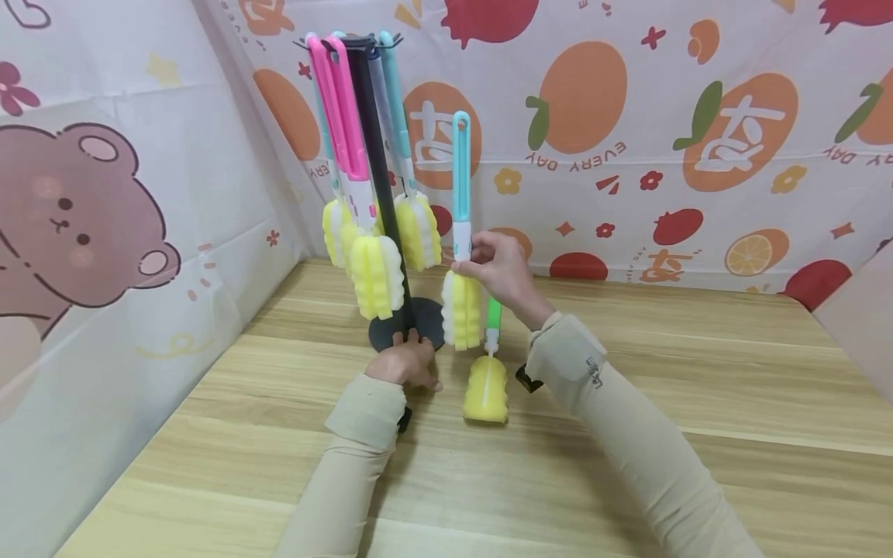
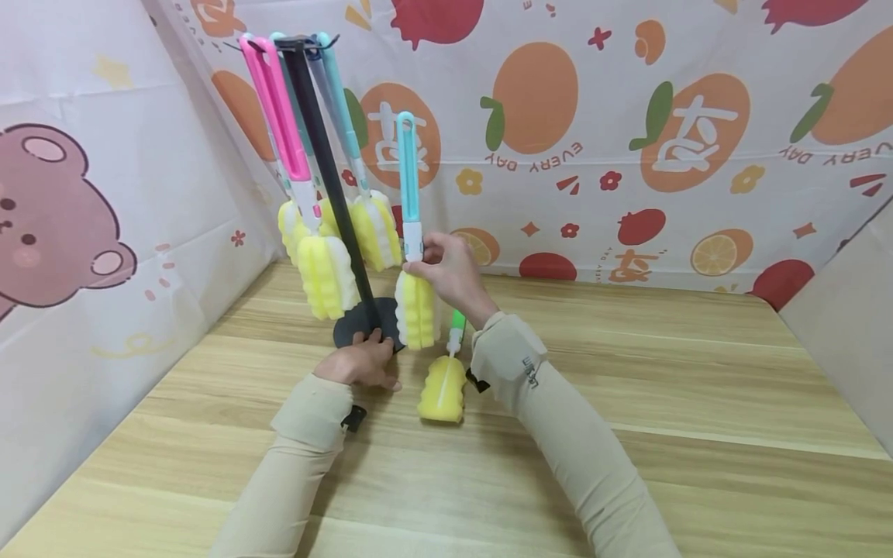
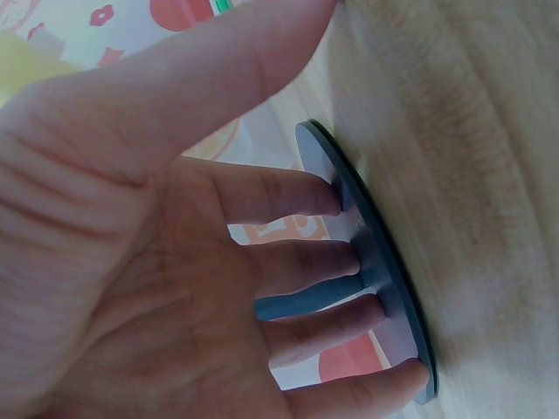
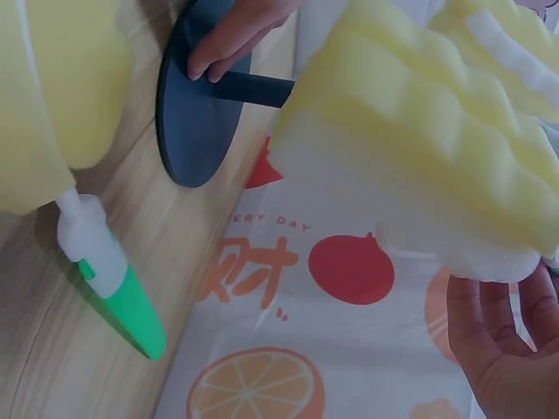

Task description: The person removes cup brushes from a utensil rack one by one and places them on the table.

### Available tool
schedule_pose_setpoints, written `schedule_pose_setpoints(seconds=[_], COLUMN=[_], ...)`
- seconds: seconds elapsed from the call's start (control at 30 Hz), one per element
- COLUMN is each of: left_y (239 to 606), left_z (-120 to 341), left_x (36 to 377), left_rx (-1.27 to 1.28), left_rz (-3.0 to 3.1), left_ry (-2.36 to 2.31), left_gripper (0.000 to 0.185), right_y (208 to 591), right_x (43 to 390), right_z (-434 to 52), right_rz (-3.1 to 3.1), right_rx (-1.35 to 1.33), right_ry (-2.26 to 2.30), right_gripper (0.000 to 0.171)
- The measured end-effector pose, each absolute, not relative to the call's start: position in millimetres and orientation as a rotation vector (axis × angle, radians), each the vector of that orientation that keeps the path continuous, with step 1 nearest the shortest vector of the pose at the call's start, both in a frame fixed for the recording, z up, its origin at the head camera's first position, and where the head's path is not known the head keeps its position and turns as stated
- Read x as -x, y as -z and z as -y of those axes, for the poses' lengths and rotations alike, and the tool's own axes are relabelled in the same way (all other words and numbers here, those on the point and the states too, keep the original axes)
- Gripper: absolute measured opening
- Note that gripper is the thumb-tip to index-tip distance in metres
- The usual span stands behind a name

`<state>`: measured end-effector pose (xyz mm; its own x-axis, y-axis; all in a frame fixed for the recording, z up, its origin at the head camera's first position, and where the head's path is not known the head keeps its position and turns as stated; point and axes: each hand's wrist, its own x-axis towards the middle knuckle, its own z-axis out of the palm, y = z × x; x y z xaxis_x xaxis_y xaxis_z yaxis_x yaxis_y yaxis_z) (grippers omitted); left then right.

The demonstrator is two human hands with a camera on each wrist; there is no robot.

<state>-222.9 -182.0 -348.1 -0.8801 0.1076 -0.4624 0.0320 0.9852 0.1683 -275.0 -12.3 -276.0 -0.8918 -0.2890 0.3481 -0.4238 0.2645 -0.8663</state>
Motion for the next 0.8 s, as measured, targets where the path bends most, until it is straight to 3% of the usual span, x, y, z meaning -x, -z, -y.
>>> schedule_pose_setpoints(seconds=[0.8], left_y=[346.7], left_z=[181.1], left_x=[222.0], left_rx=[-0.113], left_rz=[-2.646], left_ry=[-0.182], left_gripper=[0.081], right_y=[277.5], right_x=[278.4], right_z=[-1.8], right_rz=[2.487], right_rx=[-0.544], right_ry=[-1.714], right_gripper=[0.021])
